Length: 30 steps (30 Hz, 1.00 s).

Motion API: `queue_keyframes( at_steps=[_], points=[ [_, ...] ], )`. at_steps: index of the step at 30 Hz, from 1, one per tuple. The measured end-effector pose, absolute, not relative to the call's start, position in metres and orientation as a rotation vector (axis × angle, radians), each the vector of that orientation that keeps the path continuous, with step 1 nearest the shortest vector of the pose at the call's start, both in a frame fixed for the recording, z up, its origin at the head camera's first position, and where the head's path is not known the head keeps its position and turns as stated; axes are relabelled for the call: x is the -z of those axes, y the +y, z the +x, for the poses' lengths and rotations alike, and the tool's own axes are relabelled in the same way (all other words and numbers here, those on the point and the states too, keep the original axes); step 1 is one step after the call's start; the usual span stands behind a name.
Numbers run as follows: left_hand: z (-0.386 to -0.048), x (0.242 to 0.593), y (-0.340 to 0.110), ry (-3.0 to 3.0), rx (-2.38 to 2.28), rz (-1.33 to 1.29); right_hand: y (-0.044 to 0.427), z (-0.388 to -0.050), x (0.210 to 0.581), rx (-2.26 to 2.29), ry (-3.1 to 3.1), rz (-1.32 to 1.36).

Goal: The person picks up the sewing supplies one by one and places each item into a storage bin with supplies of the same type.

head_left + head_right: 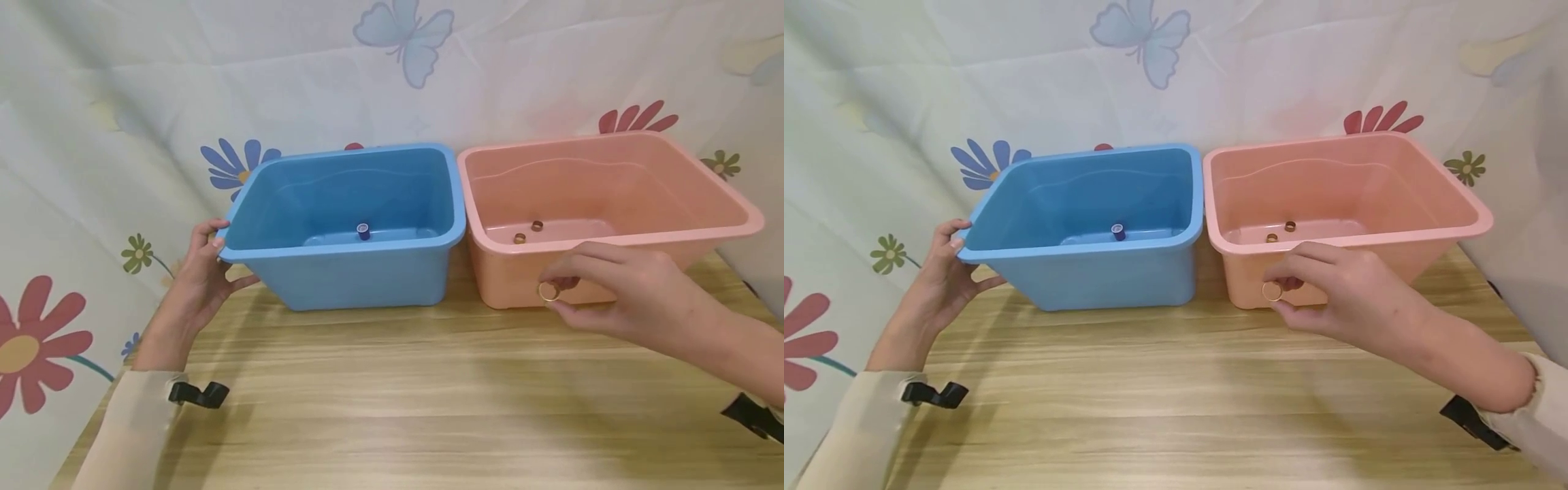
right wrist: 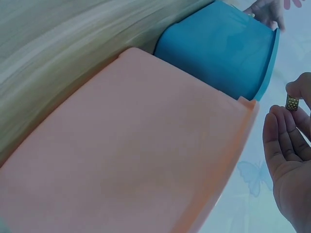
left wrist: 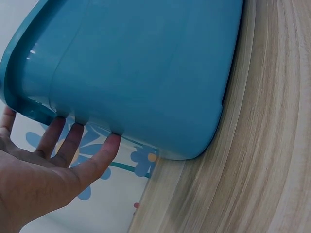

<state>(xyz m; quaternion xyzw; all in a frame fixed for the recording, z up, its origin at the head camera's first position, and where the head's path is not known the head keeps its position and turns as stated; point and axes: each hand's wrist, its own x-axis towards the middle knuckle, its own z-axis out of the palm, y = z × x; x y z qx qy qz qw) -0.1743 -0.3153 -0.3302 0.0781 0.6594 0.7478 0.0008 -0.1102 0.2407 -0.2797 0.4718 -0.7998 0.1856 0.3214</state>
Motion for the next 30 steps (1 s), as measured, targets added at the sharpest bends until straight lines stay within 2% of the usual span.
queue_keyframes(
  at_steps=[30],
  points=[
    [-0.174,0.33,-0.315,2.106,-2.32,0.229,0.27,-0.145,0.245,-0.613,-2.211,1.125]
  ],
)
